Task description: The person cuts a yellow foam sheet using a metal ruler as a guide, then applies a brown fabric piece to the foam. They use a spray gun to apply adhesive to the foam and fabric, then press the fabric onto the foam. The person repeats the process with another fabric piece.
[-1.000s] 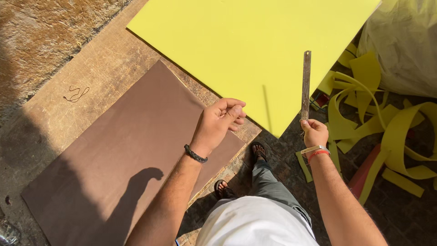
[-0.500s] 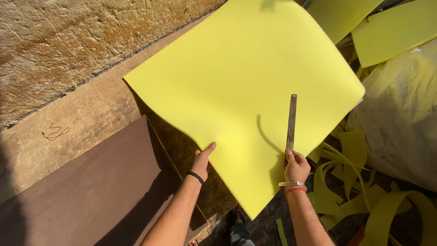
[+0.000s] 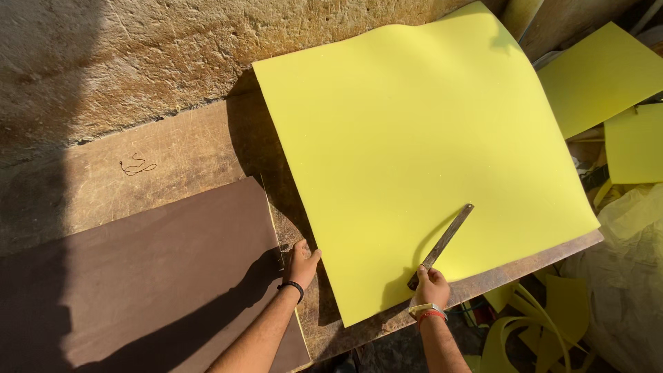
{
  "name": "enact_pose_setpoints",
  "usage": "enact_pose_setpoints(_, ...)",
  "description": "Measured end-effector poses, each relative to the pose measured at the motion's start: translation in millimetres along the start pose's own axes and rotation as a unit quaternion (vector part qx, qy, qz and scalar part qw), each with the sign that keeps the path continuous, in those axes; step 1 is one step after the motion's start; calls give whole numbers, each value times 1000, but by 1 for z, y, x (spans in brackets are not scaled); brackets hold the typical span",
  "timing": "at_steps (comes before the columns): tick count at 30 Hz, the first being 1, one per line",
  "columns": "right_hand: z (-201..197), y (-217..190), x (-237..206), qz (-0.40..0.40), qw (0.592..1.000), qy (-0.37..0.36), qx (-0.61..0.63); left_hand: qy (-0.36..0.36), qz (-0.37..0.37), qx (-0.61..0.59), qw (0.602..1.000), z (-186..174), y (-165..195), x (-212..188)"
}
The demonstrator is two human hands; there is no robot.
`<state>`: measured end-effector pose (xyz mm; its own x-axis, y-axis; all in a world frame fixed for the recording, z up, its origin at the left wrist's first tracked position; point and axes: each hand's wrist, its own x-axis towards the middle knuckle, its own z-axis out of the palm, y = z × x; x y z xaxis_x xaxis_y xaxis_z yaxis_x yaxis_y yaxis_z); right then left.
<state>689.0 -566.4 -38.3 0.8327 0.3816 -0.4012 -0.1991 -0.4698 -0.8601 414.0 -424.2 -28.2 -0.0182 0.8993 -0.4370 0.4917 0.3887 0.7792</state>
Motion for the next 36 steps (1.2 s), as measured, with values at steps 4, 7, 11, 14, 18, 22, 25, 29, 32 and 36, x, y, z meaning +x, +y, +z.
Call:
enact_pose_setpoints(4, 0, 3, 12, 62, 994, -44, -78, 66, 50, 197, 977, -48, -35, -36)
enact_pose_setpoints(7, -12, 13, -6, -52, 988, 45, -142, -15, -42, 296, 954, -69, -44, -66)
enact_pose_setpoints(11, -21, 32, -42, -186, 968, 81, -147, -79, -40, 360, 929, -69, -48, -82)
enact_pose_setpoints(14, -7, 40, -61, -135, 983, -69, -102, -57, -12, 369, 928, -63, -56, -79)
enact_pose_setpoints(18, 26, 39, -70, -68, 983, -167, -15, -92, -9, 404, 910, -63, -60, -71)
enact_pose_setpoints(22, 46, 29, -70, -20, 977, -213, -10, -103, -20, 339, 935, -79, -48, -68)
enact_pose_setpoints(25, 50, 20, -69, -26, 976, -216, -2, -109, 3, 286, 952, -87, -39, -71)
enact_pose_setpoints(29, 50, 12, -68, -27, 976, -214, -15, -88, 123, 291, 945, -71, -40, -78)
enact_pose_setpoints(32, 51, 7, -72, 0, 974, -225, -18, -175, 18, 272, 946, -56, -56, -86)
enact_pose_setpoints(36, 62, 6, -90, 45, 959, -280, 3, -134, 122, 197, 964, -57, -87, -99)
